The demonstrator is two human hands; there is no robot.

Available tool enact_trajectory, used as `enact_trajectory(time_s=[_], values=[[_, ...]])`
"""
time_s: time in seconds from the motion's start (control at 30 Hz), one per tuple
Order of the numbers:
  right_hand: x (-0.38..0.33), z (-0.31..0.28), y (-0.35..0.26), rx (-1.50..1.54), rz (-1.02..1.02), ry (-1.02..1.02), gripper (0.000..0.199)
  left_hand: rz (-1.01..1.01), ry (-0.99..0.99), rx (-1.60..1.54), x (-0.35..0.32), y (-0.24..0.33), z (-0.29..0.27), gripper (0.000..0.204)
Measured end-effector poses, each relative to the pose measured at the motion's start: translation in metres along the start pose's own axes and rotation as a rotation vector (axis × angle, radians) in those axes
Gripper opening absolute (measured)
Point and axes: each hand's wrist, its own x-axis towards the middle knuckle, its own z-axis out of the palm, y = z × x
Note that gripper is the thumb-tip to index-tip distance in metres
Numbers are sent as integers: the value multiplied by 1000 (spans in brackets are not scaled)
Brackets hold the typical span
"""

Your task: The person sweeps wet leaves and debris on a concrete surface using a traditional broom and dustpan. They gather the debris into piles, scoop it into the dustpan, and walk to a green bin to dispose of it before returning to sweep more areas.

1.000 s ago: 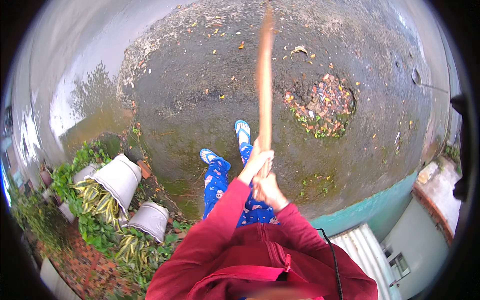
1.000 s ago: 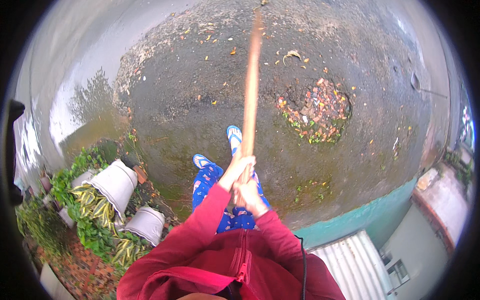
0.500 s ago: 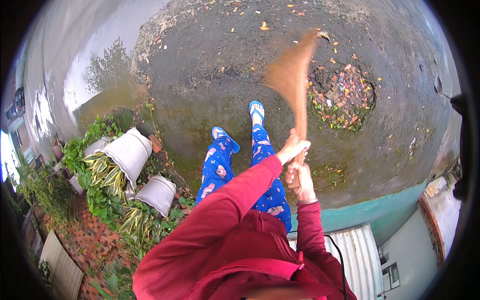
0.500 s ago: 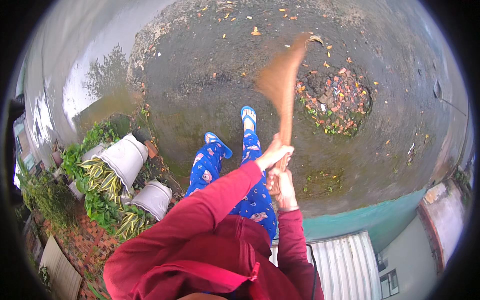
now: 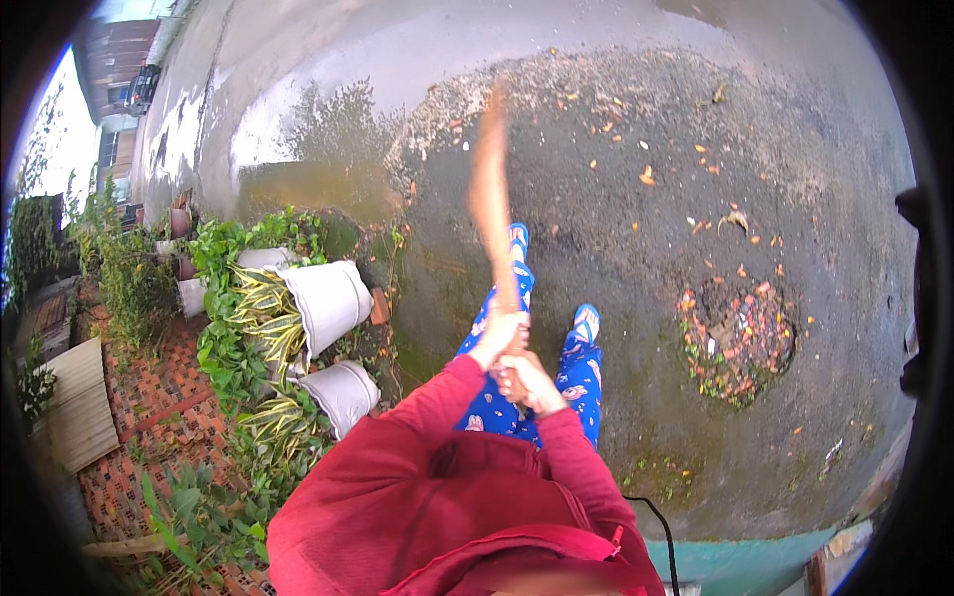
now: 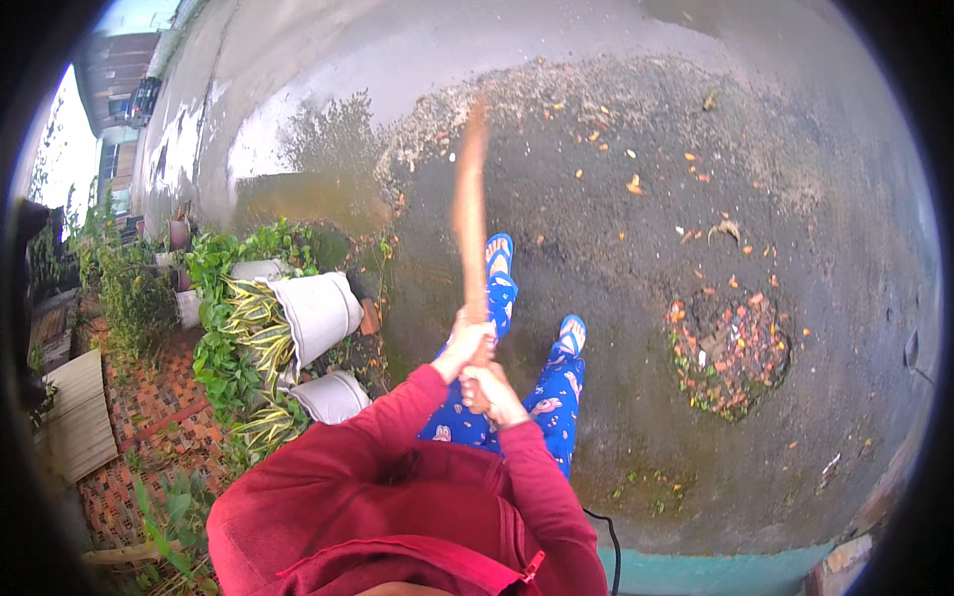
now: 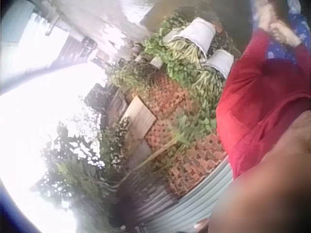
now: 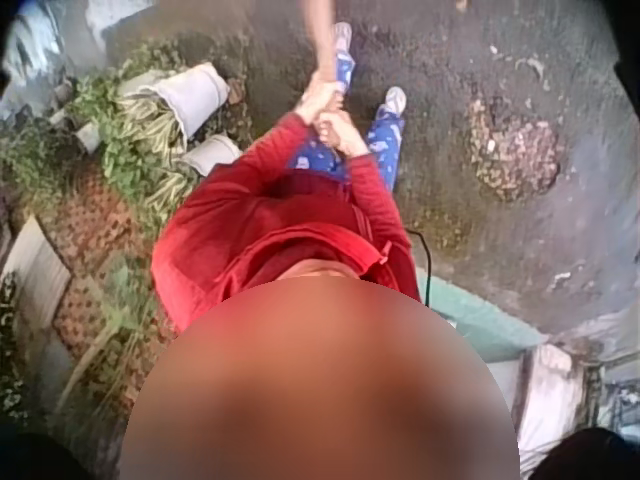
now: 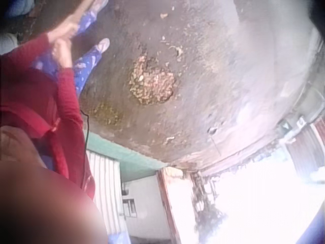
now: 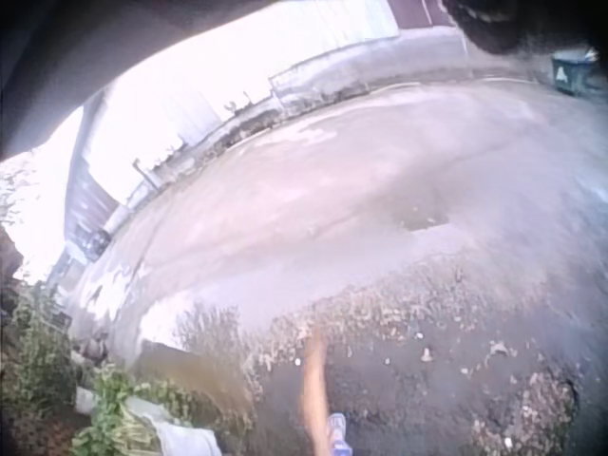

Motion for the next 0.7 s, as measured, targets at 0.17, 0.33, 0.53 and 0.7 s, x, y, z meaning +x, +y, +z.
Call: enact_trajectory(time_s=[0.17,0.33,0.53,0.7], values=[[145,56,-33,-43,186,-185,11,59,189,-35,84,63,-113,8],[210,79,-106,73,187,-207,13,-16,152,49,170,122,-111,7],[160,41,-136,485,-108,226,8,-149,-180,587,193,132,23,74],[164,90,-107,451,-503,312,6,11,-656,710,156,179,28,75]])
